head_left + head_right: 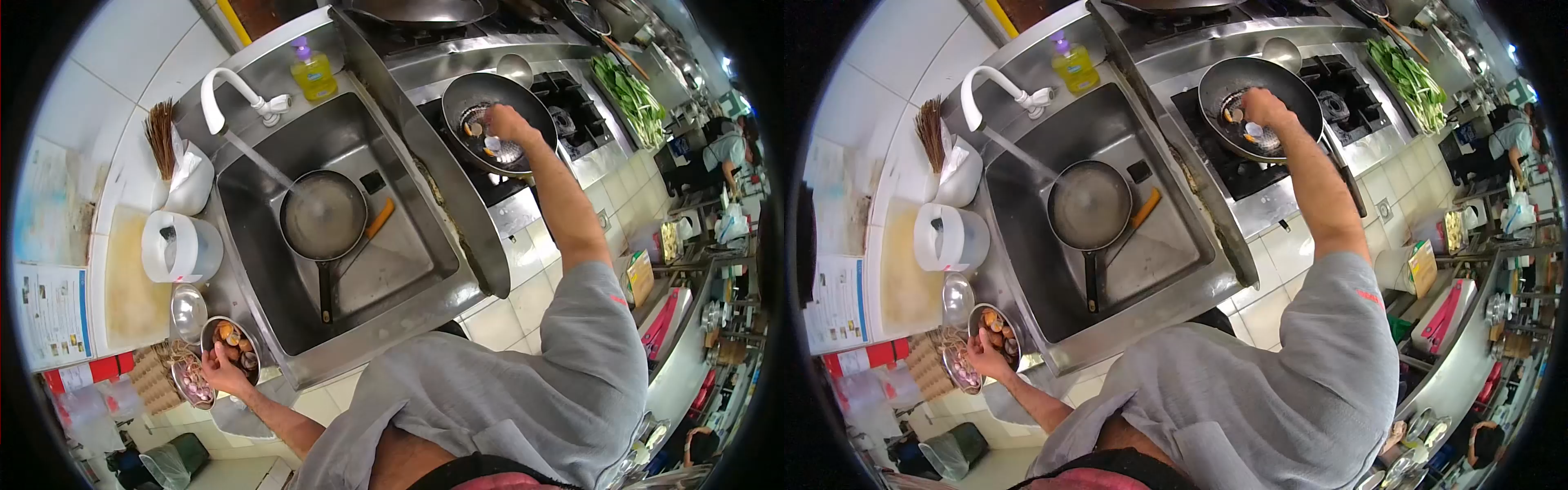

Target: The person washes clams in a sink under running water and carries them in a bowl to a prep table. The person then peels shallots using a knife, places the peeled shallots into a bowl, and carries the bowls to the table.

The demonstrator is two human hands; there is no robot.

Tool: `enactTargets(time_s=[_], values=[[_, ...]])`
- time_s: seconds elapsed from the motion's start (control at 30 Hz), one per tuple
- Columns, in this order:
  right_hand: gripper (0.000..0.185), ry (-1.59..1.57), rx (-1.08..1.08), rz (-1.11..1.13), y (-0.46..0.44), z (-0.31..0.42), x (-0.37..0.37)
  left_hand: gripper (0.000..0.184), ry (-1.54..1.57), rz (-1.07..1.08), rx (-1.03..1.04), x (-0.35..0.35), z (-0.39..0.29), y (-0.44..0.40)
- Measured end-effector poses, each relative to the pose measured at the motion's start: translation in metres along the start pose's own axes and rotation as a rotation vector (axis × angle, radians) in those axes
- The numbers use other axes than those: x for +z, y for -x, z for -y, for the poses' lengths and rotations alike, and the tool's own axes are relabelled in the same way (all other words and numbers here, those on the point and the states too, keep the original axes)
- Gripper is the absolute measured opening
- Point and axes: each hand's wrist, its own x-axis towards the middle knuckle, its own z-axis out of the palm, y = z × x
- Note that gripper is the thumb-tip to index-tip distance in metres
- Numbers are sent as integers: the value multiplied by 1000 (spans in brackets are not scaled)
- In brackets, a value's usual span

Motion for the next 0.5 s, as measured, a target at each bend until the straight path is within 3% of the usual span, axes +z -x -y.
enactTargets(time_s=[0.07, 0.23, 0.3, 0.37, 0.43, 0.5], values=[[27, -11, 199, -5, 3, -23, 28, 47, -32, -20, 37, 2, 0, 1], [29, -123, 160, -99, 13, -29, 47, 49, 3, -13, 50, 3, 2, 2], [25, -80, 207, 95, 7, -33, 45, 51, -49, 1, 53, -2, 1, 3], [20, -37, 144, 49, -2, -35, 40, 51, -19, 50, 0, -6, 4, 3], [21, -177, 218, -104, -5, -24, 20, 51, -26, 55, -9, -8, 1, 4], [23, -284, 249, -29, -10, -15, 16, 50, -30, 63, -16, -7, 3, 5]])
